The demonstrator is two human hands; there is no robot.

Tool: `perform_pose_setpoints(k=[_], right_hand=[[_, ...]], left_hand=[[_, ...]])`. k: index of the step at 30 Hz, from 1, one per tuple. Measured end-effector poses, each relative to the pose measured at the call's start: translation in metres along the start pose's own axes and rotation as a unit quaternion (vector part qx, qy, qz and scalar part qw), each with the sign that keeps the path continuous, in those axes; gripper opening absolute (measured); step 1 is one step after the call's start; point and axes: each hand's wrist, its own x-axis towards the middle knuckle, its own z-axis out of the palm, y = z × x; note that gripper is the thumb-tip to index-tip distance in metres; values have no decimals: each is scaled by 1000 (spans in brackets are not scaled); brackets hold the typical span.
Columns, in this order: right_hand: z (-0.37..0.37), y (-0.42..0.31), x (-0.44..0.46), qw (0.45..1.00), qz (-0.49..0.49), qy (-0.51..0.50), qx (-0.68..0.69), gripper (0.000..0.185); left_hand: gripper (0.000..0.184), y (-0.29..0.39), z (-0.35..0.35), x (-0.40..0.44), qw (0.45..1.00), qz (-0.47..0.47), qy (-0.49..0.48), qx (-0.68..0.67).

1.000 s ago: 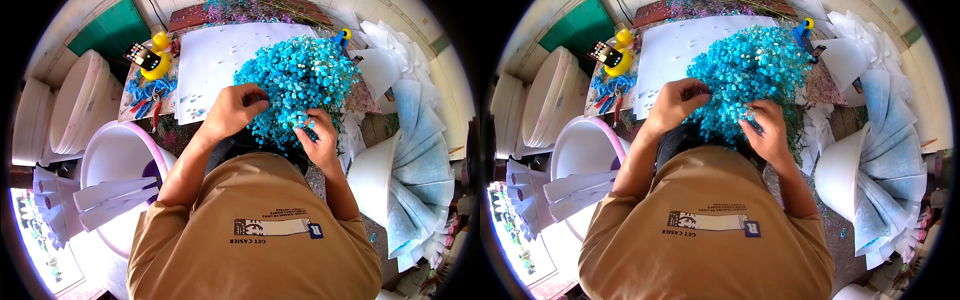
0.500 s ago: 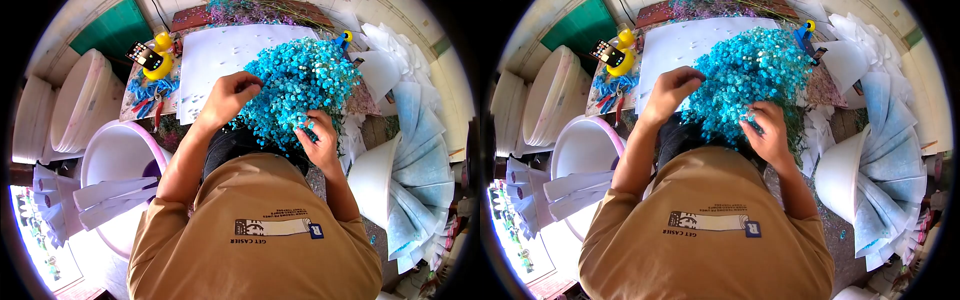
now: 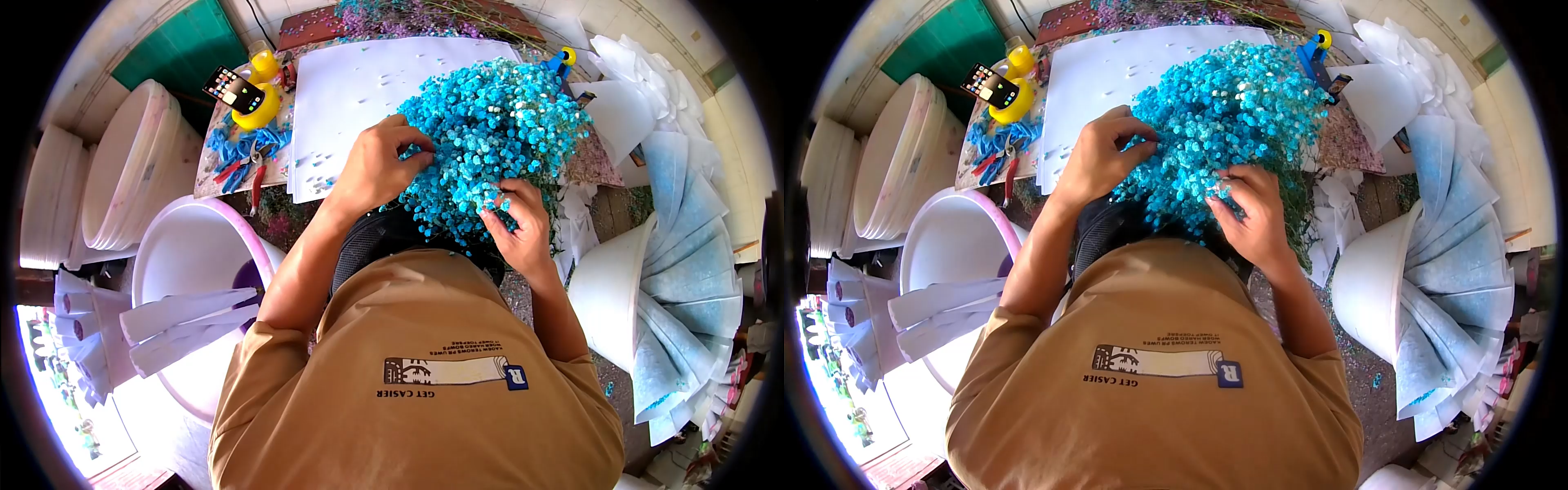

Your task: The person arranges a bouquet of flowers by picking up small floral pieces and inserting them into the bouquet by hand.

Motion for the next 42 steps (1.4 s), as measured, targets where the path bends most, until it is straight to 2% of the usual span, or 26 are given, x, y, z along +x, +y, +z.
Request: perform_pose_setpoints(k=[4,5,6,7,9,10,12,13,14,15,16,19,21,23,24,25,27,28,31,35,36,37,39,40,42], right_hand=[[0,3,-1,1000,-2,1,-1,18],[0,3,-1,1000,0,4,-2,18],[0,3,-2,1000,3,6,-2,18],[0,2,-2,1000,3,6,-2,18],[-1,0,0,1000,-2,0,-3,17],[0,0,0,1000,-4,-1,-2,17],[0,2,0,1000,0,-6,0,17],[1,2,-1,1000,0,-6,0,17],[1,2,-1,1000,1,-8,-4,17],[1,3,-1,1000,2,-9,-8,18],[2,3,-1,1000,3,-10,-8,18],[1,2,-1,1000,1,-6,-8,18],[1,1,0,1000,1,-5,-5,18],[2,2,-1,1000,0,-7,-7,18],[2,2,-1,1000,-1,-9,-8,17],[2,2,-1,1000,-1,-10,-7,17],[1,1,-1,1000,1,-18,-12,17],[2,1,-1,1000,0,-18,-12,17],[2,3,-2,1000,-3,-4,-4,17],[-1,2,0,1000,-16,2,6,19],[-1,3,0,999,-32,2,8,21],[-1,4,-1,1000,-27,6,6,21],[0,6,-2,999,-46,-13,-6,24],[0,5,-2,999,-45,-10,-12,26],[2,6,-2,999,-46,-6,-13,25]], left_hand=[[12,-9,4,1,996,-19,44,-75],[9,-10,3,2,969,-96,61,-218],[6,-11,1,3,916,-172,76,-355],[8,-15,-5,5,857,-187,60,-476],[14,-15,-11,9,811,-215,46,-543],[14,-15,-13,10,811,-214,47,-542],[18,-14,-17,12,855,-260,-14,-449],[18,-15,-16,13,855,-260,-14,-449],[22,-16,-15,15,903,-254,-30,-347],[27,-16,-12,16,938,-244,-47,-240],[30,-17,-10,16,967,-180,-43,-175],[26,-31,-7,15,984,-128,-74,-98],[22,-31,-3,14,985,-117,-44,-121],[24,-26,-3,14,951,-136,39,-276],[16,-20,-10,16,922,-206,-2,-328],[16,-15,-13,17,922,-206,-1,-329],[21,-5,-12,21,948,-192,-50,-248],[19,-8,-3,22,974,-114,-43,-192],[19,-10,4,25,981,-85,-88,-153],[17,-6,8,23,968,-122,-45,-216],[14,-3,15,21,961,-86,-4,-261],[14,-3,13,20,962,-85,-10,-261],[18,4,2,17,861,-161,-47,-481],[28,21,1,15,870,-150,-35,-469],[26,40,-5,12,864,-151,-72,-476]])
